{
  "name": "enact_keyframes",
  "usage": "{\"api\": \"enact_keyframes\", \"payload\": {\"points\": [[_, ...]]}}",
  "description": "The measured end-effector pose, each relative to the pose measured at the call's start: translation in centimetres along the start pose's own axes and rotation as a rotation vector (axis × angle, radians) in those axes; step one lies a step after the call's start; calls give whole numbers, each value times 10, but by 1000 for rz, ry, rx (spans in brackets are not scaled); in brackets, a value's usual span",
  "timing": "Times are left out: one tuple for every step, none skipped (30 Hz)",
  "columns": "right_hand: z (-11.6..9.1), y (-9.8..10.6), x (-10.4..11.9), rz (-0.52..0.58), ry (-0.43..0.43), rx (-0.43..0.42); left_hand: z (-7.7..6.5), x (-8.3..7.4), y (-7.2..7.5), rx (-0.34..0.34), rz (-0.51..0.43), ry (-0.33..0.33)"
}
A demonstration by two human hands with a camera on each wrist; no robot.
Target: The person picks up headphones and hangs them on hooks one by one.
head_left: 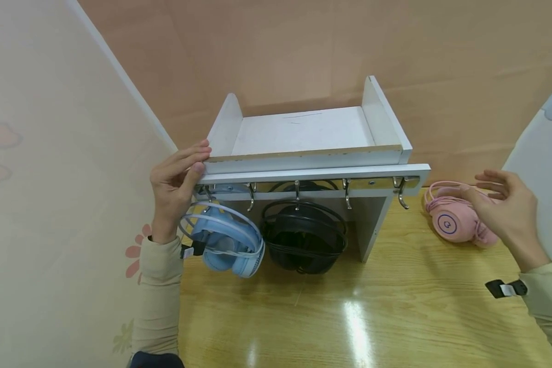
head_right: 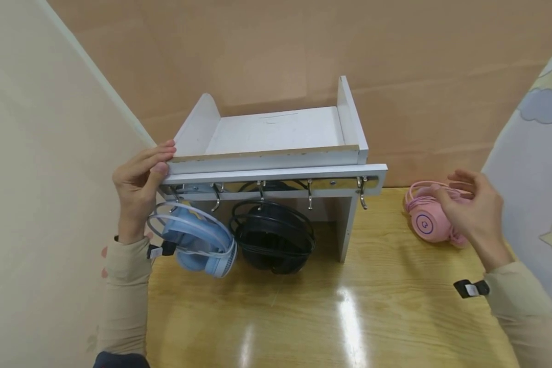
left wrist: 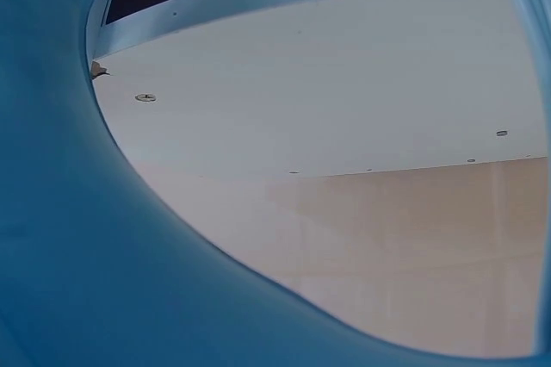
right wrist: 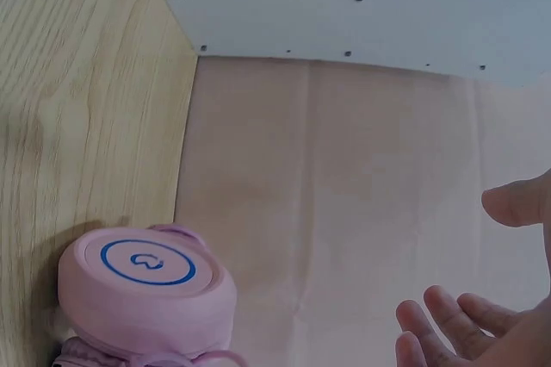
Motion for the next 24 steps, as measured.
{"api": "enact_keyframes", "payload": {"points": [[2, 0, -2, -8, -6, 5, 0, 0, 0, -1, 0, 0], [5, 0, -4, -12, -9, 5, 0, 0, 0, -1, 2, 1], [7, 0, -6, -24, -14, 11, 0, 0, 0, -1, 2, 0], [9, 1, -7, -30, -15, 14, -1, 0, 0, 0, 2, -1], [12, 2, -10, -43, -16, 17, -1, 0, 0, 1, 2, -1], [14, 3, -12, -53, -14, 18, -1, 0, 0, 2, 2, 0], [16, 4, -14, -69, -17, 21, -1, -1, 0, 3, 3, 0], [19, 5, -16, -83, -22, 28, 0, -1, 0, 4, 4, 0], [21, 6, -18, -100, -25, 35, -1, -1, 0, 5, 5, -1], [23, 9, -19, -117, -31, 41, 0, 0, 0, 5, 6, -1], [26, 11, -21, -139, -40, 45, 0, 0, 0, 6, 9, -1], [28, 13, -22, -149, -48, 52, 0, 0, 0, 7, 11, -1], [30, 14, -22, -169, -61, 60, 0, 0, 0, 8, 13, -2], [32, 16, -23, -185, -68, 65, 0, 0, -1, 9, 14, -2], [34, 18, -24, -199, -74, 68, 0, 1, -1, 10, 15, -3], [35, 19, -25, -209, -81, 72, 0, 1, -1, 11, 16, -2], [37, 20, -27, -219, -86, 72, 0, 1, -1, 12, 16, -2], [38, 21, -28, -224, -88, 71, 0, 1, 0, 11, 15, -3], [40, 21, -30, -232, -89, 68, 0, 1, 0, 9, 14, -3], [42, 21, -33, -233, -90, 67, 0, 1, 0, 8, 13, -4], [43, 22, -35, -228, -94, 67, -1, 1, 0, 6, 11, -5], [45, 22, -37, -226, -102, 69, -1, 1, 0, 4, 10, -5], [47, 23, -40, -229, -113, 71, -1, 1, 0, 2, 8, -5], [48, 24, -42, -230, -122, 76, -1, 1, 0, 0, 7, -4]]}}
Point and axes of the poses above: each hand's wrist, its own z-axis towards the middle knuckle, its own y-axis out of the back of the hand, x = y × z, the point moved 1 cm from there along z, towards the middle knuckle, and after that the axes turned 1 degree about x, right-handed, at the moved point
